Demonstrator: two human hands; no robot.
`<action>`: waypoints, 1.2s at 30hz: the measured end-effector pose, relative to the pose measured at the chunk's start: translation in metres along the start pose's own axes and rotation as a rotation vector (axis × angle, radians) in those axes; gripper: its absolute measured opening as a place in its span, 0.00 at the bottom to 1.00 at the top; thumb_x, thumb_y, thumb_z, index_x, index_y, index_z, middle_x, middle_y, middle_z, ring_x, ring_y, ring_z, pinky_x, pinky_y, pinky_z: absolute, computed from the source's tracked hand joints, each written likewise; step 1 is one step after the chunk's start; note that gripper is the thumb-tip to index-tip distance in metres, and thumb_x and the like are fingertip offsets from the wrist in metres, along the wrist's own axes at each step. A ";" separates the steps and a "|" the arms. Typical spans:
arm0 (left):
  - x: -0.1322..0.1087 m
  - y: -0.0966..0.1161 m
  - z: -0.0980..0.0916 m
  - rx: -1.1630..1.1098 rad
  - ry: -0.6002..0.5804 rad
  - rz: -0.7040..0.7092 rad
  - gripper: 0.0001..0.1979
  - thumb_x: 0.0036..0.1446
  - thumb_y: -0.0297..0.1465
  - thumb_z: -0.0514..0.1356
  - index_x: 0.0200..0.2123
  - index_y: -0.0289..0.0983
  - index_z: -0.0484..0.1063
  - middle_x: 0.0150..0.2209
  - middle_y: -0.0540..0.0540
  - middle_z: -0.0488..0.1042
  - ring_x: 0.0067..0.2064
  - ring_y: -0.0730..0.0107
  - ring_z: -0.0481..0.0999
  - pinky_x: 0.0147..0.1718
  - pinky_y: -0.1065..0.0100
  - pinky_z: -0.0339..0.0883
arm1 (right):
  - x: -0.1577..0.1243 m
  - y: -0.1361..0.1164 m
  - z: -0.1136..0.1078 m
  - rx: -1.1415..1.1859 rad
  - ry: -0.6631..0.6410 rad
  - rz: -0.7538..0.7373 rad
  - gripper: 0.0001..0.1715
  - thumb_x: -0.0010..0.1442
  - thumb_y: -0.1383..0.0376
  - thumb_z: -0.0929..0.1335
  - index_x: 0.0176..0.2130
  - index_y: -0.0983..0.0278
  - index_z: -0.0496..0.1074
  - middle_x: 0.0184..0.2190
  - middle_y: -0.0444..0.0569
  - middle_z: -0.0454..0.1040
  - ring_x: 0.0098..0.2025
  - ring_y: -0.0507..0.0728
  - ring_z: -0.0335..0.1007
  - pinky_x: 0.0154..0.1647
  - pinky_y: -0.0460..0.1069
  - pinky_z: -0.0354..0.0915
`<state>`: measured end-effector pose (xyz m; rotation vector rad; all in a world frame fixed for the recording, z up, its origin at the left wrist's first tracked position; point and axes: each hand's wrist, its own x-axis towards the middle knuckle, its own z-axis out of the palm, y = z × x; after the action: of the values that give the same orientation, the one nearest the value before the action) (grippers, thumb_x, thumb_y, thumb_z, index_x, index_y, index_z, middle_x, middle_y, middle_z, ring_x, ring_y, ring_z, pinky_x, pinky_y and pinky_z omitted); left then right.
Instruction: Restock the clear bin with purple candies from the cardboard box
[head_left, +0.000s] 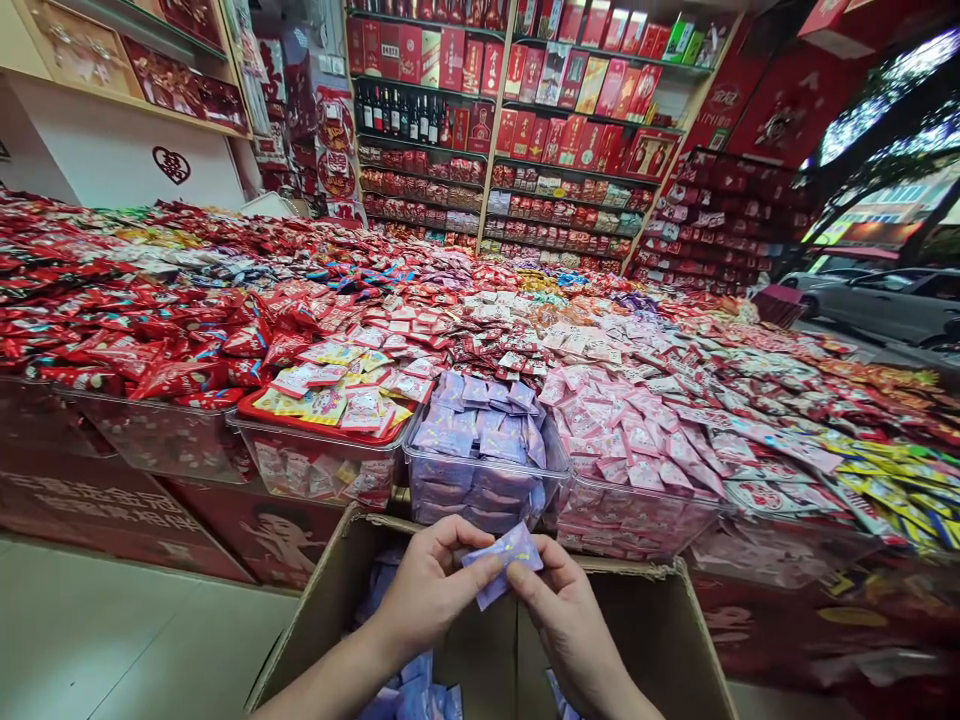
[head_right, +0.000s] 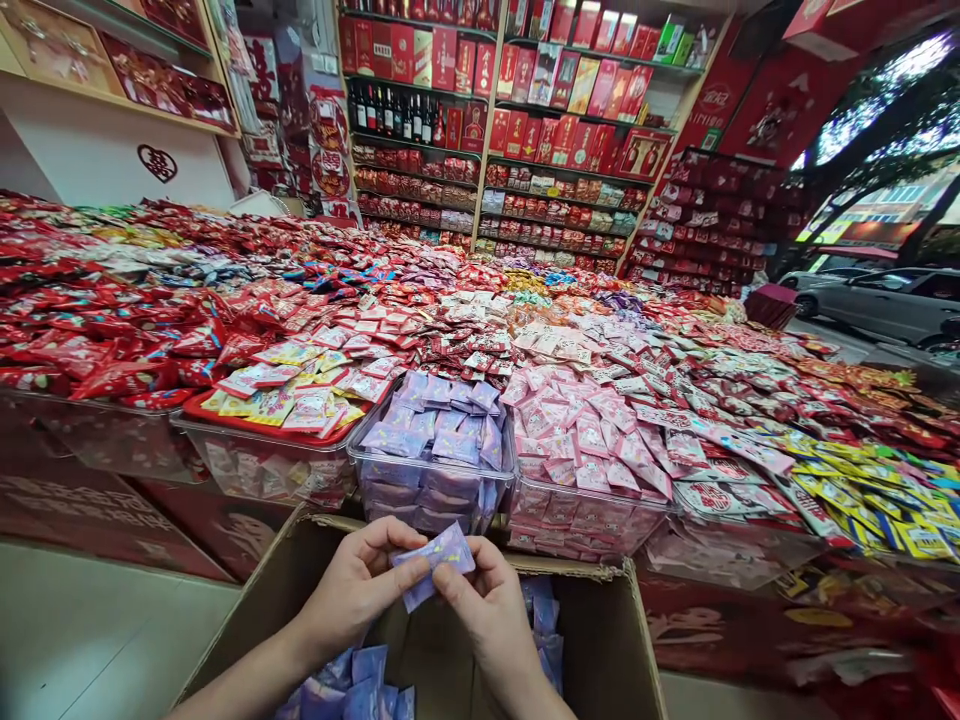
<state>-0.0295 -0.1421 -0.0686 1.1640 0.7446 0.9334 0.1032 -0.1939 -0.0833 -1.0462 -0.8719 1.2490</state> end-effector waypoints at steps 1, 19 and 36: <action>-0.001 0.000 0.001 0.006 -0.005 0.014 0.09 0.43 0.30 0.64 0.27 0.33 0.68 0.24 0.51 0.73 0.26 0.76 0.70 0.25 0.75 0.63 | -0.001 -0.004 0.000 -0.041 0.008 -0.015 0.11 0.48 0.62 0.68 0.33 0.64 0.68 0.27 0.44 0.70 0.29 0.51 0.64 0.32 0.46 0.61; 0.010 -0.012 -0.013 0.139 0.067 0.022 0.07 0.51 0.33 0.57 0.33 0.35 0.66 0.26 0.50 0.71 0.24 0.77 0.70 0.20 0.77 0.59 | 0.164 -0.118 0.003 -0.983 -0.710 -0.020 0.21 0.47 0.72 0.65 0.44 0.67 0.63 0.26 0.41 0.65 0.24 0.47 0.59 0.24 0.43 0.56; 0.008 -0.014 -0.012 0.355 0.017 0.143 0.05 0.51 0.29 0.55 0.31 0.35 0.67 0.25 0.50 0.68 0.25 0.73 0.69 0.26 0.73 0.65 | 0.152 -0.102 0.009 -1.490 -0.465 -0.331 0.19 0.50 0.72 0.59 0.40 0.67 0.71 0.35 0.53 0.75 0.36 0.57 0.69 0.37 0.48 0.61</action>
<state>-0.0333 -0.1312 -0.0850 1.5379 0.8731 0.9542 0.1469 -0.0427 0.0109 -1.6068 -2.3848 0.3792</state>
